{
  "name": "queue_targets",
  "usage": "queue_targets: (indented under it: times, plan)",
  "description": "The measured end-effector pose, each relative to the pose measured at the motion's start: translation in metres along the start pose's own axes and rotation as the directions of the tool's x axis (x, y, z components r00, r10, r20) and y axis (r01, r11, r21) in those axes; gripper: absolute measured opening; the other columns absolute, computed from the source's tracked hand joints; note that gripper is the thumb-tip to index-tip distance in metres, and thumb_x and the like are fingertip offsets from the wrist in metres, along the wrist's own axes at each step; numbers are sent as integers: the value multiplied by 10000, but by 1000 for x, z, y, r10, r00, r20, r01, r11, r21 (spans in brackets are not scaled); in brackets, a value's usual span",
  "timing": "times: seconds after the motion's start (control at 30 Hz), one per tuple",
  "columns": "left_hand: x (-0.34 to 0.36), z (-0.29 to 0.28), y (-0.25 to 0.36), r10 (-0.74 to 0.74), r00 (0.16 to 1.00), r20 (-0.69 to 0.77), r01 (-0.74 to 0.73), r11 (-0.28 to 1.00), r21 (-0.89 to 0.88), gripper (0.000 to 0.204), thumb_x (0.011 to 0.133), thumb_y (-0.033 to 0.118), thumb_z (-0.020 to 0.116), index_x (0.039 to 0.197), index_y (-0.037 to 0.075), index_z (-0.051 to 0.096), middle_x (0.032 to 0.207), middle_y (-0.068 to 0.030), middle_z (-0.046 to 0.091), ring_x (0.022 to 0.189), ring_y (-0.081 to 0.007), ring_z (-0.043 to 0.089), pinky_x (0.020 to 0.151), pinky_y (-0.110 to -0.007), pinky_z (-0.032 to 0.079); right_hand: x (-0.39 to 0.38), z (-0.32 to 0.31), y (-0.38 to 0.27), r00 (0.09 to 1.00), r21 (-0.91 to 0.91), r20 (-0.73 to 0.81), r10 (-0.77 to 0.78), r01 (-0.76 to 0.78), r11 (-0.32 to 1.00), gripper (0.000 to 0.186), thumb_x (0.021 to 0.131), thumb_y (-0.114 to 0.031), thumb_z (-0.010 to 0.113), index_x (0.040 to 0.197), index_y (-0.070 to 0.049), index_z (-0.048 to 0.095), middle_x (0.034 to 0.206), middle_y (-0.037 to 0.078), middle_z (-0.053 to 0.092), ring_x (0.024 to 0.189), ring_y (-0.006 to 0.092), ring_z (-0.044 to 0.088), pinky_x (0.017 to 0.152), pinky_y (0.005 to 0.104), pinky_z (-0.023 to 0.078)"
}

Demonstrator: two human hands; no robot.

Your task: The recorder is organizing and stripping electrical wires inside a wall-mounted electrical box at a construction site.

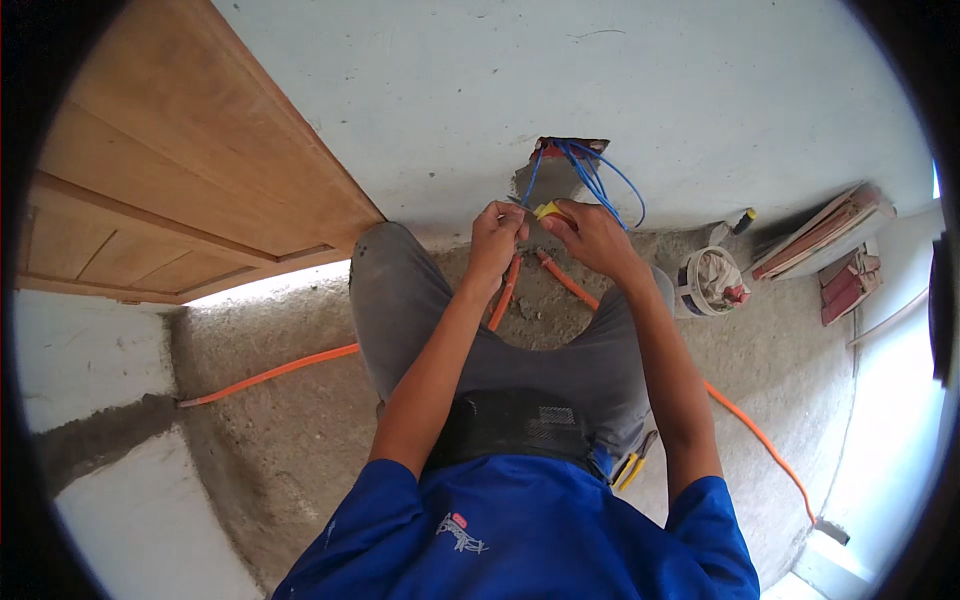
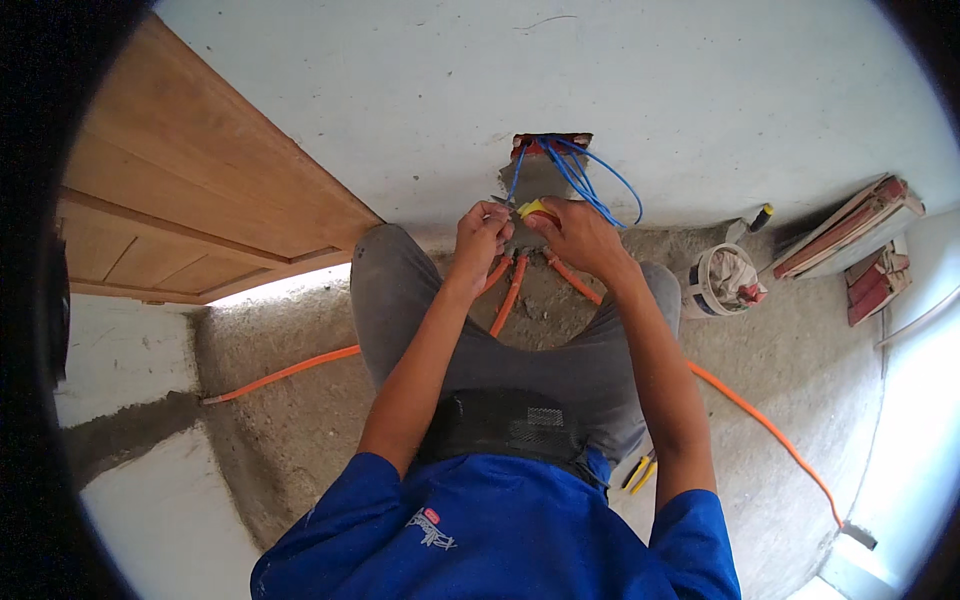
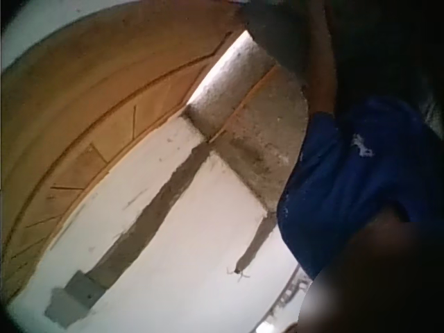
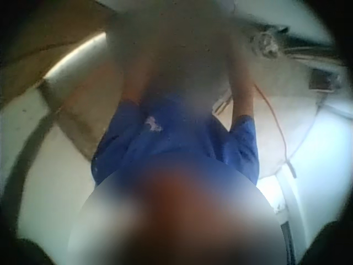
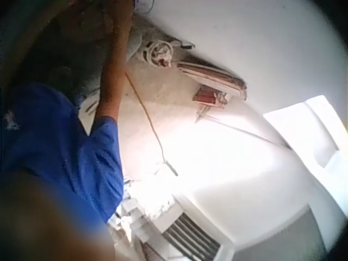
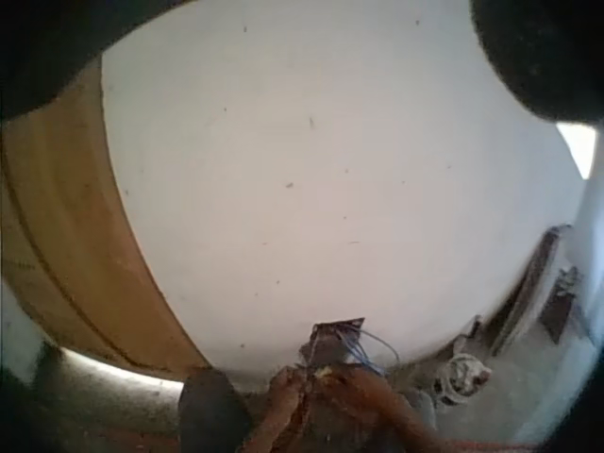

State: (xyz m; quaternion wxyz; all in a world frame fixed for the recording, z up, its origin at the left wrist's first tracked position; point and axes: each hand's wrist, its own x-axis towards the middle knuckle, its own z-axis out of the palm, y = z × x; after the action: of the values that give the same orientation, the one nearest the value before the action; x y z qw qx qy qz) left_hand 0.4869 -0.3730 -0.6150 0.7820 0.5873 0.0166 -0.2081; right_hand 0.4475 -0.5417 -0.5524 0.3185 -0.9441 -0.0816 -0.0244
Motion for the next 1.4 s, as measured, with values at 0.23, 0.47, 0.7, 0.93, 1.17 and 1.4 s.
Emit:
queue_targets:
  times: [0.23, 0.47, 0.7, 0.93, 1.17, 1.4]
  plan:
    - [-4, 6, -4, -1, 1000, 27, 4, 994, -105, 82, 976, 149, 500, 950, 71, 512, 697, 4, 522, 563, -52, 389, 487, -215, 300, 1, -9, 2, 994, 42, 107, -8, 4, 999, 322, 933, -317, 567, 877, -1, 592, 626, 174, 526, 561, 319, 473, 552, 406, 377]
    - [-1, 7, -9, 166, 986, 7, -164, 964, 211, 252, 993, 202, 467, 833, 33, 564, 623, 3, 530, 549, -85, 453, 512, -269, 346, 5, -7, 13, 994, 70, 92, -52, 46, 997, 332, 927, -322, 573, 852, 1, 599, 623, 174, 523, 563, 317, 475, 553, 404, 375]
    - [1, 9, -14, 420, 907, -18, -333, 743, 580, 293, 959, 239, 441, 833, -3, 548, 660, -122, 583, 632, -294, 589, 618, -415, 438, 9, -14, 4, 992, 63, 117, -51, 44, 997, 316, 913, -316, 595, 881, -2, 617, 608, 166, 524, 539, 305, 465, 548, 401, 376]
    - [-9, 23, -9, 376, 925, -47, -280, 762, 584, 355, 931, 330, 482, 857, -15, 527, 666, -160, 582, 659, -375, 598, 610, -472, 438, 11, -13, 15, 995, 34, 89, -50, 47, 998, 252, 877, -246, 624, 945, -3, 633, 709, 195, 589, 618, 343, 535, 581, 402, 416]
    - [1, 19, -18, 466, 884, 34, -407, 730, 549, 550, 833, 541, 664, 765, 24, 489, 574, -28, 434, 515, -149, 416, 470, -335, 354, 12, -4, 27, 995, -42, 7, -102, 102, 994, 258, 826, -171, 637, 1022, -3, 638, 849, 203, 636, 760, 377, 612, 653, 410, 479]
    - [2, 22, -26, 537, 843, -39, -446, 737, 508, 539, 818, 467, 728, 687, 50, 413, 547, 12, 335, 520, -99, 323, 447, -298, 294, 9, 3, 29, 974, -112, -135, -180, 165, 980, 352, 776, -97, 684, 1112, 1, 649, 909, 176, 642, 784, 336, 625, 682, 385, 498]
